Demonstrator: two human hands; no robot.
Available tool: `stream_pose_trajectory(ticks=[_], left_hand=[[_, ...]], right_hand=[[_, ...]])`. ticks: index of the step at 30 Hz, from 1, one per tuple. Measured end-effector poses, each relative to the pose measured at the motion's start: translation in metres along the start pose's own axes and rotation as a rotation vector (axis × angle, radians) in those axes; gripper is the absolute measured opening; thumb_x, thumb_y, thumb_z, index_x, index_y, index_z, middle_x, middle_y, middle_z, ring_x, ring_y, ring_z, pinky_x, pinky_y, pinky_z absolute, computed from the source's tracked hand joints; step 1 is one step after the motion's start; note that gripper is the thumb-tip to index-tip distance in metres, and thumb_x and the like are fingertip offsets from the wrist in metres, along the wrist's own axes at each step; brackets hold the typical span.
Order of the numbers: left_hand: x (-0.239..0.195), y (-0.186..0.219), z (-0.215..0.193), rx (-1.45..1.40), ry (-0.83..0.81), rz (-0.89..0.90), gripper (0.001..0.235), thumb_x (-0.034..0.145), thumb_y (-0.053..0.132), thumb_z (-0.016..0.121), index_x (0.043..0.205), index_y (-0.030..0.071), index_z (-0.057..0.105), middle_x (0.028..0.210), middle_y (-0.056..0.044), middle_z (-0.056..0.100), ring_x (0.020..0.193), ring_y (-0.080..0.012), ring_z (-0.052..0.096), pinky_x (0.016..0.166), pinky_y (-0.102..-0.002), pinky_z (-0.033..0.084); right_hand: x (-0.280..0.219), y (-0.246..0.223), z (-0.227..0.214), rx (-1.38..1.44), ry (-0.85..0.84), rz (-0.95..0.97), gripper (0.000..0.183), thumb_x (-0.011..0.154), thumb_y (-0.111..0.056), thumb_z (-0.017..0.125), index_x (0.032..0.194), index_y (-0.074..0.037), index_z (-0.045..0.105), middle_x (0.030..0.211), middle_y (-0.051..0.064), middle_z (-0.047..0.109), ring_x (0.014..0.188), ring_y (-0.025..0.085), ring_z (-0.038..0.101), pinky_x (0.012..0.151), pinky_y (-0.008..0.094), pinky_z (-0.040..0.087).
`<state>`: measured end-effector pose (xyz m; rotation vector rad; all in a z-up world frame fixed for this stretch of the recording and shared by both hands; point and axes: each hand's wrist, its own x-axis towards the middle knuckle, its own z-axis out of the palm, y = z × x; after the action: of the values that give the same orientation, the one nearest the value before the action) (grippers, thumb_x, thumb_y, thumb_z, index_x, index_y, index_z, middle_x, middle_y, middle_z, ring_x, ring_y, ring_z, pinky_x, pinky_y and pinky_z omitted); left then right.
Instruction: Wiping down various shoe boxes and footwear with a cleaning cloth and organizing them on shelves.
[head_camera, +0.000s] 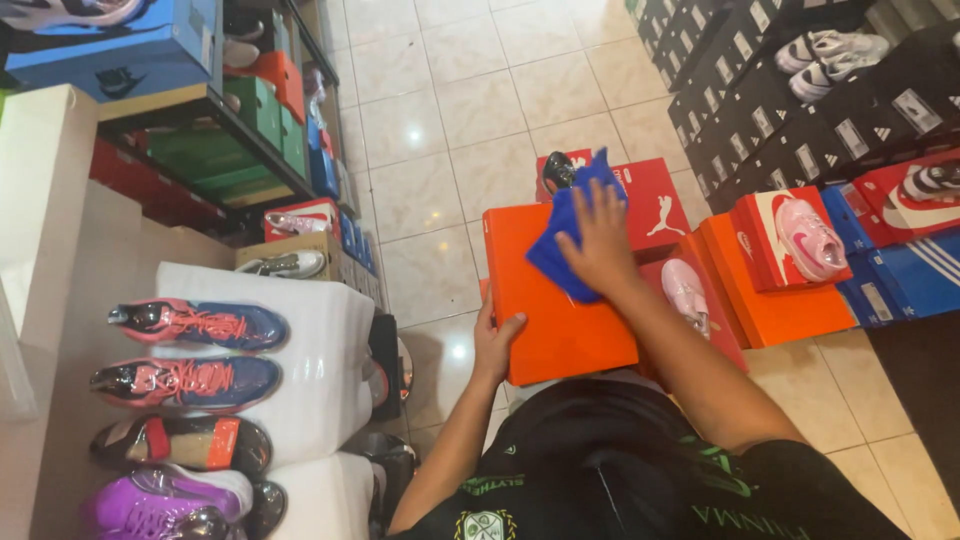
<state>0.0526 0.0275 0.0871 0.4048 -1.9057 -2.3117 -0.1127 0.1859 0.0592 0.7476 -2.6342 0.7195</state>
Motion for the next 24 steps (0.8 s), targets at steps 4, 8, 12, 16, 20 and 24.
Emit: stream_pose_trajectory(ticks=[4,8,12,16,20,24], left_hand=[[-0.002,-0.024,-0.001,0.008,0.006,-0.017,0.096,0.082,0.036,0.080,0.162,0.014,0.033,0.151,-0.025,0.042,0.133,-0.0413,0.050,0.111,-0.054,0.041],[0.002,-0.041,-0.009,0.001,0.013,-0.003,0.095,0.081,0.033,0.081,0.161,0.013,0.034,0.150,-0.024,0.046,0.131,-0.0409,0.052,0.109,-0.054,0.041],[-0.007,-0.018,-0.018,0.010,0.043,-0.008,0.095,0.079,0.032,0.081,0.161,0.014,0.035,0.152,-0.024,0.045,0.128,-0.0427,0.052,0.107,-0.055,0.041],[-0.011,-0.017,-0.024,0.044,0.063,-0.060,0.093,0.080,0.034,0.079,0.161,0.018,0.036,0.159,-0.023,0.038,0.129,-0.0471,0.053,0.104,-0.056,0.045],[0.026,-0.131,-0.054,0.088,0.046,-0.054,0.074,0.075,0.028,0.084,0.144,0.024,0.059,0.134,-0.006,0.066,0.119,-0.0259,0.065,0.102,-0.048,0.049],[0.012,-0.097,-0.051,0.052,0.019,-0.007,0.086,0.077,0.024,0.082,0.153,0.013,0.044,0.152,-0.019,0.046,0.138,-0.0350,0.046,0.115,-0.051,0.038]], right_hand=[[-0.009,-0.080,0.009,0.005,-0.139,-0.224,0.085,0.093,-0.057,0.057,0.162,-0.015,0.031,0.168,0.022,0.022,0.151,0.053,0.020,0.120,0.066,0.019],[-0.007,-0.049,0.005,0.067,-0.165,-0.232,0.085,0.091,-0.057,0.058,0.161,-0.017,0.033,0.167,0.017,0.027,0.152,0.046,0.024,0.121,0.063,0.021],[-0.013,0.019,0.010,0.108,-0.029,0.048,0.082,0.096,-0.044,0.061,0.162,-0.008,0.028,0.164,0.026,0.028,0.148,0.050,0.029,0.120,0.063,0.022],[-0.011,-0.011,0.006,0.067,0.013,0.086,0.077,0.096,-0.035,0.065,0.157,0.002,0.035,0.159,0.036,0.027,0.146,0.059,0.024,0.119,0.067,0.020],[-0.024,-0.075,0.028,0.081,-0.051,-0.213,0.079,0.095,-0.038,0.064,0.160,-0.005,0.032,0.164,0.032,0.023,0.151,0.056,0.017,0.120,0.064,0.014],[-0.027,-0.068,0.023,0.087,-0.148,-0.534,0.067,0.096,-0.051,0.053,0.156,-0.020,0.044,0.166,0.011,0.034,0.154,0.038,0.026,0.123,0.055,0.018]])
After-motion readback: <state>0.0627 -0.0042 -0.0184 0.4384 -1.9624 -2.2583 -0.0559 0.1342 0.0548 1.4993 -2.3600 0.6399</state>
